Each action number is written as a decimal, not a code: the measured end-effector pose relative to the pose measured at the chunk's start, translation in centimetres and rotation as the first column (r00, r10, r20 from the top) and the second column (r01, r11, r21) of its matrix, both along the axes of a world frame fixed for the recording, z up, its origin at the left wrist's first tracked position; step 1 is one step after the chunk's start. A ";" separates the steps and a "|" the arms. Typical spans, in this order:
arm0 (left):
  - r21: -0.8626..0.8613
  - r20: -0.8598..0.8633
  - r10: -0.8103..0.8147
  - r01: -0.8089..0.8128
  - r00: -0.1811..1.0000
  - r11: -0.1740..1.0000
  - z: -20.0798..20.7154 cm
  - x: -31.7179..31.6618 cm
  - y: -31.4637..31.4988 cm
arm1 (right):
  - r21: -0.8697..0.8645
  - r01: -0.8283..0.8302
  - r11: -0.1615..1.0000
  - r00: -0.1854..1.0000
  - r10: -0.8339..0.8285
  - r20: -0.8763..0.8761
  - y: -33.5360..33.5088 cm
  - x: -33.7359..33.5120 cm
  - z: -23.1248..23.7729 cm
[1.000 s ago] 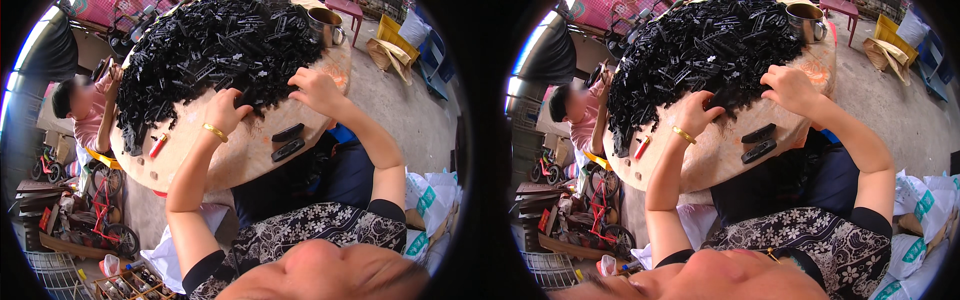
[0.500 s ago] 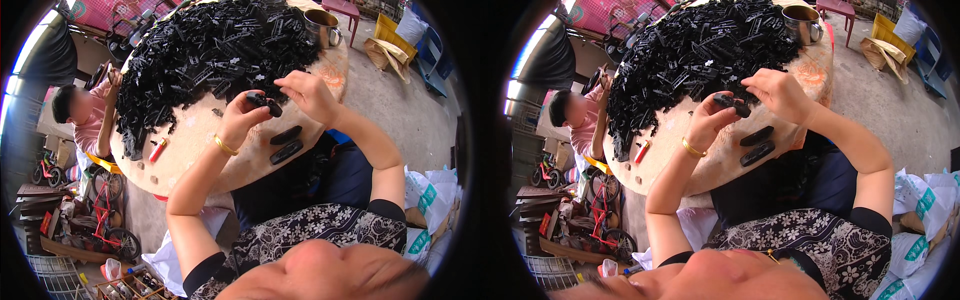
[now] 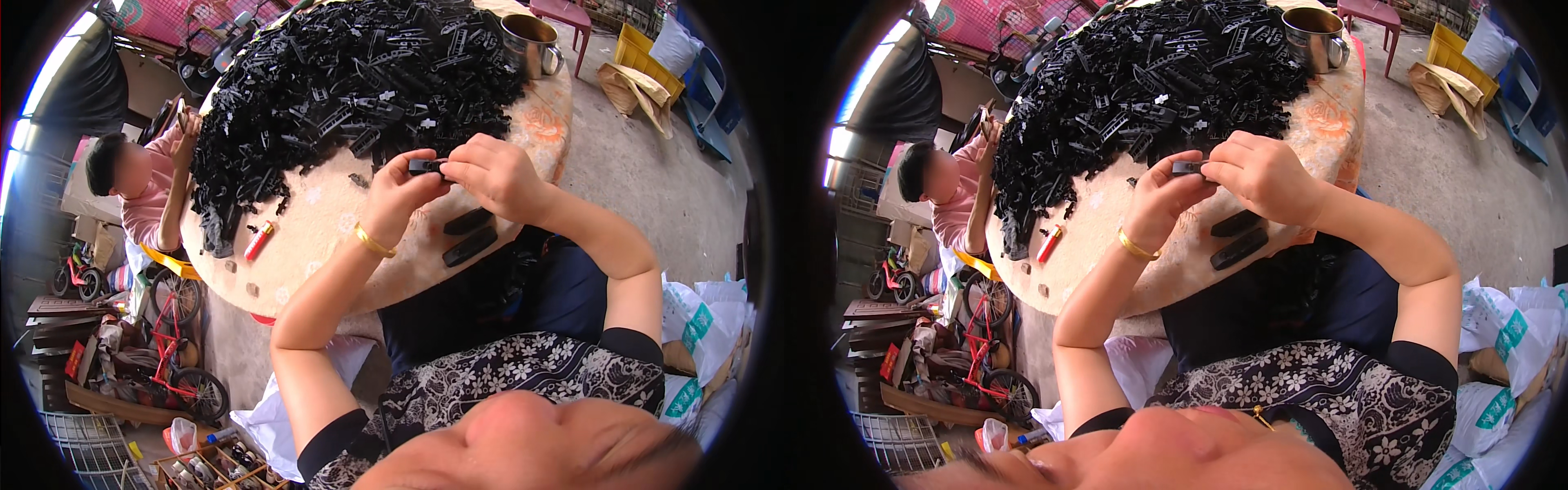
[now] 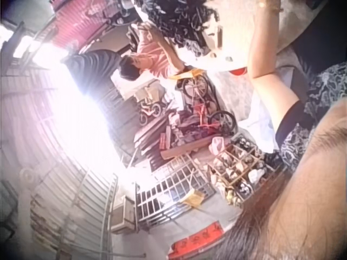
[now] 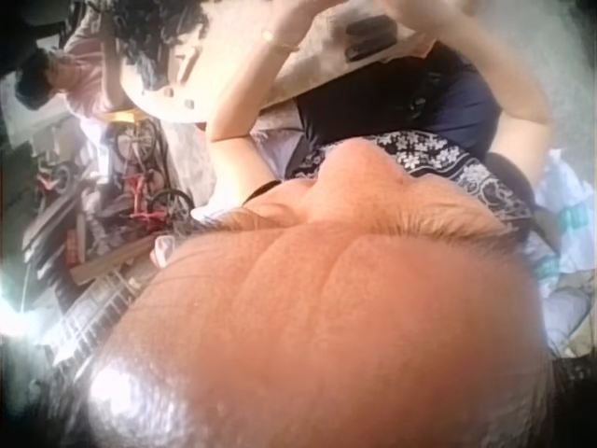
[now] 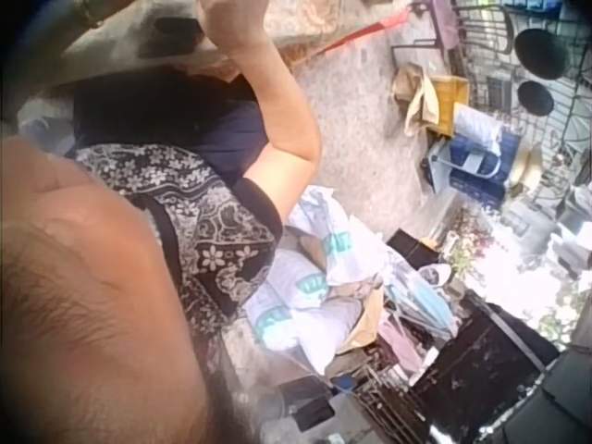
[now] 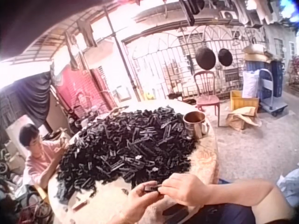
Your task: The recorder is assembling small black plastic components by hand at a table.
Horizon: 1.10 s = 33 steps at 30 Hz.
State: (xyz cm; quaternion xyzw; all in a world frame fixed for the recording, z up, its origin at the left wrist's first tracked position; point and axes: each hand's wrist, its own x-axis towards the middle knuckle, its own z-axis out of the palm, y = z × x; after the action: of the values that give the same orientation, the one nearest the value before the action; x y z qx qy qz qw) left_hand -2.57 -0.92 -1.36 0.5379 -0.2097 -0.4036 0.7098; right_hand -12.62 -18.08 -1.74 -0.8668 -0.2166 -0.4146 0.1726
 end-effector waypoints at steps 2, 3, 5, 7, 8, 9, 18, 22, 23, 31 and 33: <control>-0.033 -0.046 0.011 -0.012 0.999 0.999 0.1 -0.1 0.0 | -0.013 0.014 1.000 1.000 -0.014 0.007 0.2 0.0 0.2; -0.013 0.002 0.017 -0.017 1.000 1.000 0.0 -0.2 -0.1 | 0.038 0.006 0.999 1.000 -0.005 -0.018 0.2 -0.1 0.3; -0.013 0.076 0.020 -0.019 0.997 1.000 -0.1 -0.3 -0.1 | 0.143 -0.005 0.990 0.997 0.015 -0.069 0.5 -0.4 0.3; -0.052 0.125 0.017 -0.011 0.992 0.999 0.2 -0.4 -0.2 | 0.522 0.072 0.850 0.936 0.123 -0.330 0.9 -0.5 0.6; -0.071 0.148 0.046 -0.035 0.988 0.997 0.3 -0.6 -0.1 | 0.668 0.150 0.729 0.879 0.212 -0.428 1.0 -0.6 0.7; -0.040 0.217 0.052 -0.045 0.975 0.998 0.3 -0.7 -0.1 | 0.747 0.132 0.652 0.818 0.354 -0.454 0.8 -0.4 0.4; -0.073 0.505 0.147 -0.127 0.851 0.989 -0.2 -1.8 -0.2 | 0.854 0.074 0.514 0.739 0.546 -0.393 0.0 0.3 -0.6; 0.004 0.832 0.116 -0.215 0.543 0.977 0.3 0.5 -0.4 | 0.572 0.138 0.808 0.633 0.372 -0.679 -2.0 0.1 0.4; 0.019 0.905 0.134 -0.353 0.405 0.936 1.2 1.0 -0.6 | 0.530 0.117 0.840 0.602 0.365 -0.710 -2.4 -0.4 0.4; 0.158 0.987 -0.125 -0.627 0.097 0.763 -0.5 7.9 1.3 | 0.107 0.107 0.989 0.834 -0.031 -0.551 -1.2 0.3 0.2; 0.125 0.988 -0.154 -0.624 0.008 0.771 -0.6 7.8 1.0 | -0.005 0.153 0.988 0.922 -0.145 -0.360 -1.0 0.8 -1.2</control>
State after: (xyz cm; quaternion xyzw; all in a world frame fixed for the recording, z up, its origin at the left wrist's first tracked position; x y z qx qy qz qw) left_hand 5.24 0.04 -1.94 0.8649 -0.4069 0.1724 0.2380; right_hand -11.79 -19.03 -2.92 -0.9399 -0.1100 -0.2635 0.1873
